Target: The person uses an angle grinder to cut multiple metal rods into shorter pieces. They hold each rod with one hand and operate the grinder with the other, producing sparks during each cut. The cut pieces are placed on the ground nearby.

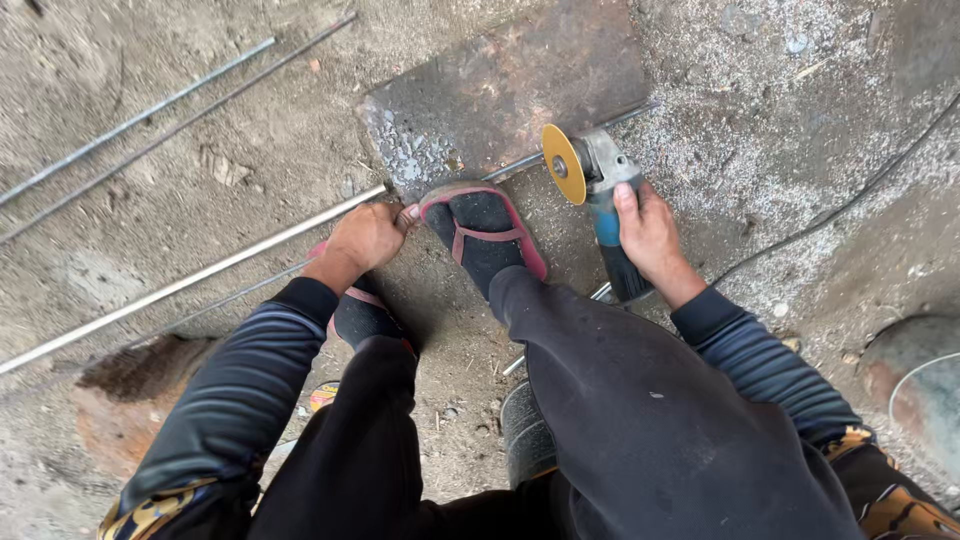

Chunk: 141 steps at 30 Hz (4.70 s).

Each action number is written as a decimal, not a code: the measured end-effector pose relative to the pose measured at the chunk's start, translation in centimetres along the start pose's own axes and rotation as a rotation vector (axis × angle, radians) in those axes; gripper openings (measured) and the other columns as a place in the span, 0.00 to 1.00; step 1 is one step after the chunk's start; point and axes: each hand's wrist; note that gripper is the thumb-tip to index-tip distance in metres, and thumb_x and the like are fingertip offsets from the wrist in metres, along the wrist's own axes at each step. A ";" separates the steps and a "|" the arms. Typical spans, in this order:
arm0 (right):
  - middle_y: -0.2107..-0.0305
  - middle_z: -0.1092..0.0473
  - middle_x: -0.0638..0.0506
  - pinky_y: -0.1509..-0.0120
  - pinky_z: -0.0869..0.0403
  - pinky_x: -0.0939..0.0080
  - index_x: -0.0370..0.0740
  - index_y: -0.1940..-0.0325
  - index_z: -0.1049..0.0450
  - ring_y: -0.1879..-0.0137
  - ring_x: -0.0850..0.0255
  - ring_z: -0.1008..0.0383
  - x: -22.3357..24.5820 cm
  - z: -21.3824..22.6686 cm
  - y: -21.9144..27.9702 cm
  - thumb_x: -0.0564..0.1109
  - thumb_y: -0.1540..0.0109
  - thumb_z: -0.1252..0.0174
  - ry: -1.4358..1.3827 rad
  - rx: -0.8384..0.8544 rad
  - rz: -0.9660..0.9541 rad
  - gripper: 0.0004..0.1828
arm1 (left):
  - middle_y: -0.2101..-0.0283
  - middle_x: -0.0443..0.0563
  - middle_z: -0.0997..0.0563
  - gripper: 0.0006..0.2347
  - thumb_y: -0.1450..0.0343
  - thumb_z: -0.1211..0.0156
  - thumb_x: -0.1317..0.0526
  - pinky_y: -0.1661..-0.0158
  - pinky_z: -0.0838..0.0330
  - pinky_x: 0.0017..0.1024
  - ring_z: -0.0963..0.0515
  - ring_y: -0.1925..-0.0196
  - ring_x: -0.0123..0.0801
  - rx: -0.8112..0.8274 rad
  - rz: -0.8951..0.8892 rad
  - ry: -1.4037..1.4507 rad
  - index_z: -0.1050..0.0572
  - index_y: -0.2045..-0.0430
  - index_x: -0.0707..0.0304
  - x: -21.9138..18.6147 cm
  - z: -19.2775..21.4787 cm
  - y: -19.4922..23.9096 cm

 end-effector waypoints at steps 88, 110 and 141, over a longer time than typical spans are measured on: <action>0.64 0.26 0.30 0.49 0.27 0.41 0.31 0.45 0.27 0.56 0.39 0.23 4.7 0.4 -1.1 0.72 0.31 0.60 0.013 0.047 -0.168 0.41 | 0.68 0.61 0.16 0.18 0.22 0.57 0.45 0.57 0.24 0.49 0.17 0.61 0.56 -0.196 0.073 0.014 0.19 0.55 0.50 -2.5 2.2 3.1; 0.63 0.24 0.37 0.49 0.25 0.45 0.32 0.43 0.28 0.56 0.45 0.21 5.3 0.4 -0.9 0.71 0.32 0.61 -0.116 0.041 -0.128 0.39 | 0.69 0.64 0.16 0.18 0.22 0.56 0.46 0.56 0.24 0.51 0.17 0.62 0.59 -0.227 0.029 0.061 0.19 0.58 0.53 -2.1 2.1 3.2; 0.60 0.25 0.31 0.46 0.26 0.43 0.25 0.43 0.29 0.52 0.41 0.22 3.6 0.2 -1.0 0.74 0.30 0.62 0.123 -0.009 -0.089 0.45 | 0.68 0.63 0.16 0.21 0.21 0.61 0.44 0.54 0.25 0.50 0.17 0.59 0.58 -0.155 0.049 0.070 0.20 0.52 0.52 -2.2 2.4 3.2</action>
Point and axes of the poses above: each hand's wrist, its own y-axis away from the middle knuckle, its own z-axis out of the back of the hand, x = y × z
